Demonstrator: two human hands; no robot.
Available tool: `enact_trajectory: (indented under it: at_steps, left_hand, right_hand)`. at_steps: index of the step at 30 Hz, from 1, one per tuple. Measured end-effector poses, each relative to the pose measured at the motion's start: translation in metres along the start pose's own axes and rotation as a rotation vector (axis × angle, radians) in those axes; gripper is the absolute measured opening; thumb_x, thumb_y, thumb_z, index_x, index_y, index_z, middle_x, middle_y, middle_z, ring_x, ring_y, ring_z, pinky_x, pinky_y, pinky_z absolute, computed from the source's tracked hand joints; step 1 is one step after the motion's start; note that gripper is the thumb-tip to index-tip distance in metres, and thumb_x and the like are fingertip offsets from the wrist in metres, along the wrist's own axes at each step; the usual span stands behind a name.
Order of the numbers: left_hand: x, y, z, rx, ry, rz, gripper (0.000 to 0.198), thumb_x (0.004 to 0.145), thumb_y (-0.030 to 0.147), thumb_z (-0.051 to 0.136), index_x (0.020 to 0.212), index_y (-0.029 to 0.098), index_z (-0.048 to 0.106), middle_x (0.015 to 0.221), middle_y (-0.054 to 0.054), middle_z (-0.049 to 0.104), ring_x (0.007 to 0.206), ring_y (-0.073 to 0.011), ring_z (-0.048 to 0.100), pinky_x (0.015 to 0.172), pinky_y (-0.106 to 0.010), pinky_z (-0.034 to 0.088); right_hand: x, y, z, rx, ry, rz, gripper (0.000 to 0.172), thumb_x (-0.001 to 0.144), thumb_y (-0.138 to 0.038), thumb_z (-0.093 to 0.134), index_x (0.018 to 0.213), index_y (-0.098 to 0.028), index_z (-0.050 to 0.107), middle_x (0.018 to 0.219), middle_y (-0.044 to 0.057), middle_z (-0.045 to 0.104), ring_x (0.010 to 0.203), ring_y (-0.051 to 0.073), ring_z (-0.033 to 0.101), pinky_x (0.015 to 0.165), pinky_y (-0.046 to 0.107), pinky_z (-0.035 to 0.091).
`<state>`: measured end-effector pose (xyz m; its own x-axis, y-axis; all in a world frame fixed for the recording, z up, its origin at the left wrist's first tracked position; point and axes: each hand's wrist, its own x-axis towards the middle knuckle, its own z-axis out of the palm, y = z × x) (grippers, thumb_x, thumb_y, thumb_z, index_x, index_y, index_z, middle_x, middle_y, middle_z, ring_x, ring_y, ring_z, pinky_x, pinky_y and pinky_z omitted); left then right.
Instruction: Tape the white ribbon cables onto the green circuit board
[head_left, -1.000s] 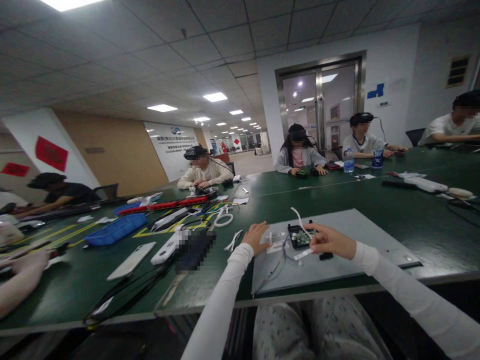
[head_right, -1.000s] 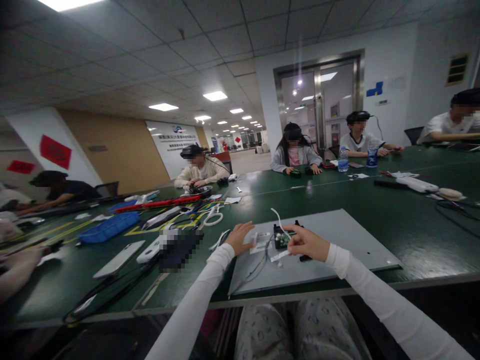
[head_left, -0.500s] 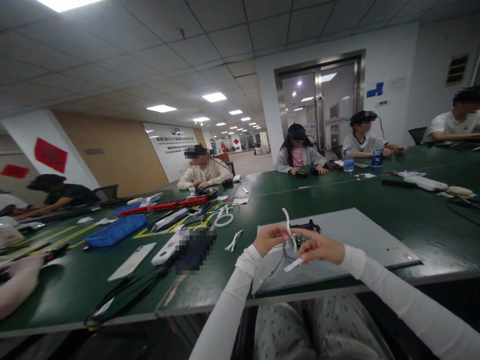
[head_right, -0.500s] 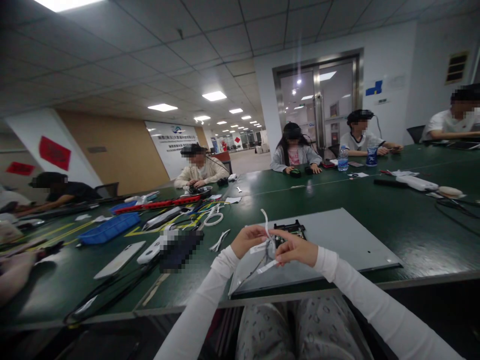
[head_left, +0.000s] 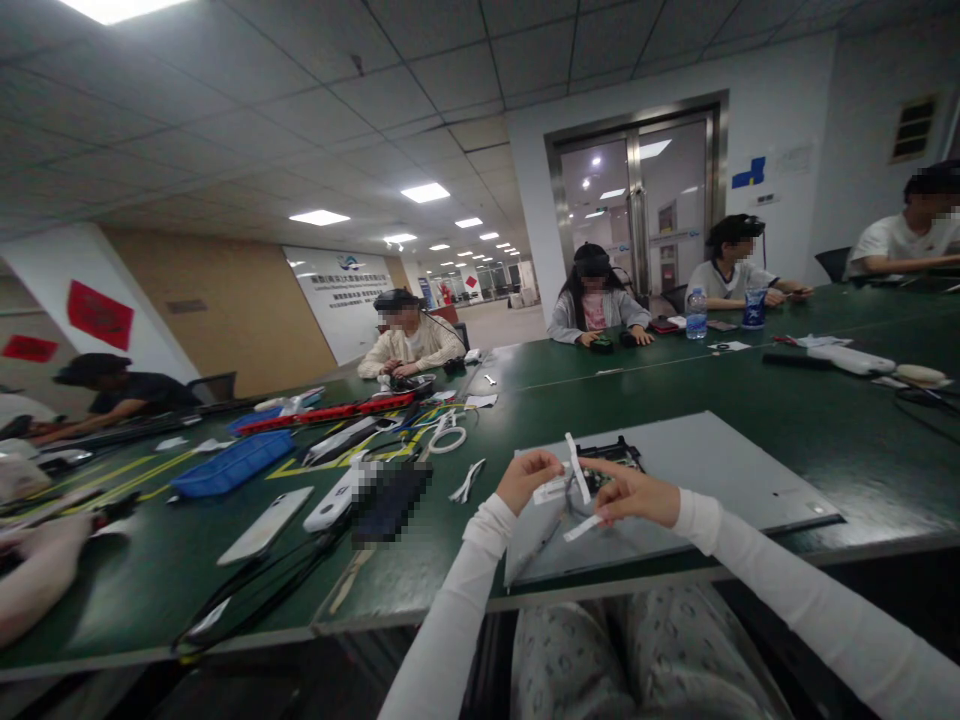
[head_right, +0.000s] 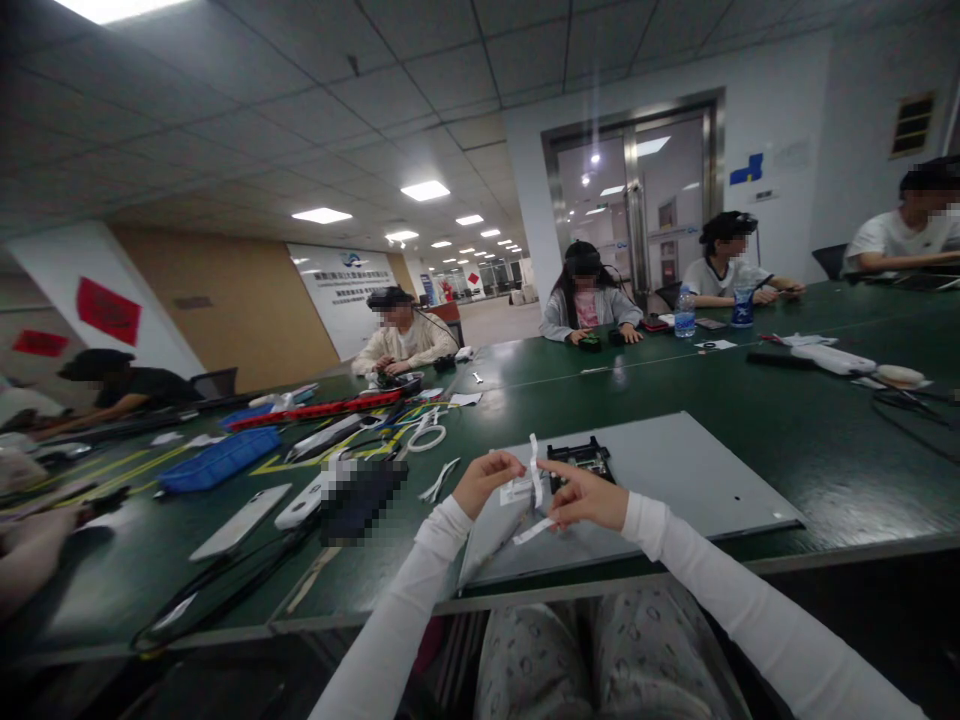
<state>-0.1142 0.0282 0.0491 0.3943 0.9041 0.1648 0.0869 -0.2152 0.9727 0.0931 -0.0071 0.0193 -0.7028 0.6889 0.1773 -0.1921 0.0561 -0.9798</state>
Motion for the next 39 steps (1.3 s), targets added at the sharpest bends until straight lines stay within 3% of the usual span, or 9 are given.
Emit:
enact_trajectory:
  at_steps: [5,9,20,27,30,34,39]
  left_hand:
    - [0.002,-0.006,0.001,-0.024,0.060,-0.139,0.032,0.065,0.042,0.058,0.075,0.011,0.061,0.073,-0.005,0.063,0.070,-0.0131,0.055,0.066,-0.026,0.039]
    - [0.002,-0.007,0.005,-0.075,0.073,-0.228,0.032,0.059,0.040,0.064,0.072,0.011,0.061,0.069,-0.005,0.062,0.069,-0.0140,0.056,0.066,-0.027,0.040]
    - [-0.001,-0.006,0.008,-0.106,0.079,-0.246,0.027,0.052,0.031,0.071,0.065,0.011,0.060,0.066,-0.004,0.062,0.067,-0.0137,0.057,0.066,-0.027,0.039]
    - [-0.001,-0.003,-0.011,-0.094,0.182,-0.216,0.022,0.054,0.030,0.067,0.065,0.013,0.055,0.071,-0.003,0.063,0.074,-0.0145,0.057,0.067,-0.025,0.039]
    - [-0.004,-0.002,-0.015,-0.070,0.150,-0.276,0.027,0.056,0.035,0.066,0.071,0.015,0.054,0.075,-0.004,0.064,0.078,-0.0161,0.058,0.067,-0.026,0.038]
    - [-0.008,-0.001,-0.005,-0.069,0.055,-0.381,0.034,0.058,0.042,0.064,0.075,0.015,0.054,0.074,-0.005,0.064,0.077,-0.0175,0.059,0.064,-0.025,0.037]
    - [-0.007,-0.004,0.006,-0.126,0.045,-0.359,0.032,0.052,0.036,0.070,0.069,0.014,0.053,0.065,-0.003,0.063,0.064,-0.0133,0.058,0.056,-0.021,0.036]
  right_hand:
    - [0.011,0.005,0.004,0.011,0.019,0.028,0.088,0.058,-0.022,0.067,0.130,-0.021,0.018,0.065,-0.004,0.058,0.060,0.010,0.056,0.058,0.024,0.042]
    - [0.015,0.011,0.007,0.008,0.022,0.024,0.086,0.059,-0.022,0.067,0.130,-0.021,0.020,0.064,-0.004,0.058,0.058,0.009,0.056,0.057,0.024,0.042]
    - [0.015,0.016,0.007,-0.013,-0.001,0.024,0.087,0.059,-0.019,0.067,0.131,-0.020,0.017,0.064,-0.005,0.057,0.057,0.009,0.055,0.057,0.024,0.041]
    - [0.013,0.020,0.002,-0.018,0.043,0.031,0.088,0.059,-0.020,0.066,0.131,-0.016,0.015,0.064,-0.004,0.058,0.057,0.009,0.055,0.055,0.022,0.040]
    - [0.014,0.019,0.003,-0.028,0.034,0.042,0.088,0.058,-0.019,0.066,0.130,-0.017,0.016,0.065,-0.004,0.058,0.057,0.009,0.055,0.055,0.022,0.040]
    - [0.018,0.019,0.009,-0.037,0.023,0.048,0.087,0.058,-0.018,0.066,0.130,-0.018,0.018,0.064,-0.005,0.057,0.056,0.008,0.054,0.056,0.023,0.041]
    - [0.021,0.024,0.012,-0.064,0.009,0.024,0.084,0.058,-0.016,0.065,0.129,-0.020,0.021,0.063,-0.005,0.058,0.055,0.008,0.053,0.055,0.022,0.040]
